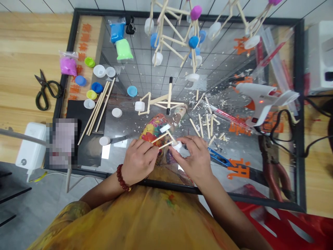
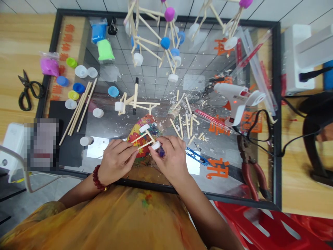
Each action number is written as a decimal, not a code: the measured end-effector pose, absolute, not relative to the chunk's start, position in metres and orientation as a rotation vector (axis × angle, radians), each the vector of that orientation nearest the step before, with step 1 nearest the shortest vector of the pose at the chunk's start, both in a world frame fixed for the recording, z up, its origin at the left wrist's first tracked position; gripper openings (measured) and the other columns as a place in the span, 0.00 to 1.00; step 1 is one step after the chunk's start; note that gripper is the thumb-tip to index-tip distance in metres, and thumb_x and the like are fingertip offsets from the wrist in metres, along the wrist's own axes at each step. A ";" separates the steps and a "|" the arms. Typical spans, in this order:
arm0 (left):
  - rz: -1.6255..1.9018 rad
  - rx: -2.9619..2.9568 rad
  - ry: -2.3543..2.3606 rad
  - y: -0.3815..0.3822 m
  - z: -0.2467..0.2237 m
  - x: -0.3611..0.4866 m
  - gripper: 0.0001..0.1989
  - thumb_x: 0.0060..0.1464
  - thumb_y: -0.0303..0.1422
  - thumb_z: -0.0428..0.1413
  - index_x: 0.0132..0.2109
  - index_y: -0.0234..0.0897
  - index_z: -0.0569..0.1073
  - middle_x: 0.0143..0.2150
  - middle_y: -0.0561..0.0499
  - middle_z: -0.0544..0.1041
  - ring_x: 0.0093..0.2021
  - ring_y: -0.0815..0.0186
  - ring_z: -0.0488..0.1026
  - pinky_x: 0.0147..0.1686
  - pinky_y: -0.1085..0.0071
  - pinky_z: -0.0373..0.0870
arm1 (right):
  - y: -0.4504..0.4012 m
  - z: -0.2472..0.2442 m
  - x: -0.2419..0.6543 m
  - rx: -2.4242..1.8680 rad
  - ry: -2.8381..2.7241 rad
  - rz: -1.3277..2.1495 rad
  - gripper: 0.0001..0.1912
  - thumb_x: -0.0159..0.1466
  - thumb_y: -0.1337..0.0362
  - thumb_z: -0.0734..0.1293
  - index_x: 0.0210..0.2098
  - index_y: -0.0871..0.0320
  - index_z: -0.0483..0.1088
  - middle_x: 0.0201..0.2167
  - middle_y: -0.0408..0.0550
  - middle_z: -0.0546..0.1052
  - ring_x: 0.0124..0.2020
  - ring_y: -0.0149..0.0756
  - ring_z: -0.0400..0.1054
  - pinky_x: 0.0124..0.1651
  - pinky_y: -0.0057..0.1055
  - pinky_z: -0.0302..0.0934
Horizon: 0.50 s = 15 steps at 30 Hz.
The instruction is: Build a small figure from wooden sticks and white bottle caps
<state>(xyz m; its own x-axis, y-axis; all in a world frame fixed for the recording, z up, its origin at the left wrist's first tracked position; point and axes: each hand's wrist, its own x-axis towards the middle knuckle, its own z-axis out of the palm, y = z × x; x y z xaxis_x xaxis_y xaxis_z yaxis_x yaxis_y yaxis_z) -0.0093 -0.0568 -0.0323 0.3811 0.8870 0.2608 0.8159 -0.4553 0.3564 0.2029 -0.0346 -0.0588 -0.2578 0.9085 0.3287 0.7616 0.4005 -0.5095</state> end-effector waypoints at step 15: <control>0.640 2.518 1.596 -0.056 -0.029 -0.007 0.02 0.59 0.28 0.60 0.39 0.36 0.78 0.35 0.49 0.79 0.36 0.61 0.70 0.36 0.64 0.63 | -0.035 -0.059 0.203 -1.436 -2.085 0.339 0.14 0.65 0.54 0.70 0.44 0.56 0.72 0.39 0.50 0.77 0.41 0.43 0.72 0.45 0.41 0.64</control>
